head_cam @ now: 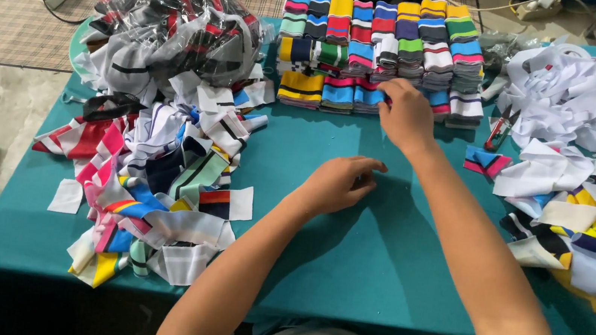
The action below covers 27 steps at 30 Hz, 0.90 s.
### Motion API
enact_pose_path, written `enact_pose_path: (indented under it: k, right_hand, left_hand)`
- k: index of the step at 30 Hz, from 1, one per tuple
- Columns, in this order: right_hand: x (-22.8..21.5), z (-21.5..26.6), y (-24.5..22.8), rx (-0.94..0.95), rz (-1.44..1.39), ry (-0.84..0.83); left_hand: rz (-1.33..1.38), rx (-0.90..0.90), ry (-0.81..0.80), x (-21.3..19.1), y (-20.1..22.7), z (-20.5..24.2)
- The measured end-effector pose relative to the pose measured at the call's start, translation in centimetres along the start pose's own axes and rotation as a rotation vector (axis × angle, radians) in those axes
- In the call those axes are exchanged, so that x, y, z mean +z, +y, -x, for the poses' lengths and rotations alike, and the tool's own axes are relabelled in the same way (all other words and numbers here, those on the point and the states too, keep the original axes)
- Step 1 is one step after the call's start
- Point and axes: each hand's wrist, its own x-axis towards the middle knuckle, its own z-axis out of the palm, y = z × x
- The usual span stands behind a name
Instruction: Folding long fabric strips into small rectangular bundles and stacking them neatly on a work table.
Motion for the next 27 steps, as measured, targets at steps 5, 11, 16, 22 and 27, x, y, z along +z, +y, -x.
enact_pose_path:
  k: [5, 11, 16, 22, 27]
  right_hand:
    - [1.0, 0.6, 0.8, -0.050, 0.056, -0.001]
    - [-0.2, 3.5, -0.3, -0.112, 0.063, 0.037]
    - [-2.1, 8.3, -1.2, -0.057, 0.048, -0.186]
    - [-2.9, 11.4, -1.8, -0.005, -0.067, -0.115]
    - [-2.2, 11.4, -0.8, 0.038, -0.138, -0.151]
  left_hand:
    - [0.008, 0.007, -0.008, -0.7, 1.1, 0.1]
    - [-0.055, -0.007, 0.074, -1.7, 0.7, 0.4]
    - [-0.377, -0.162, 0.393, -2.5, -3.6, 0.5]
    - [-0.911, -0.578, 0.639, -7.5, -5.2, 2.8]
    - [-0.864, -0.962, 0.604, -10.0, -7.7, 4.9]
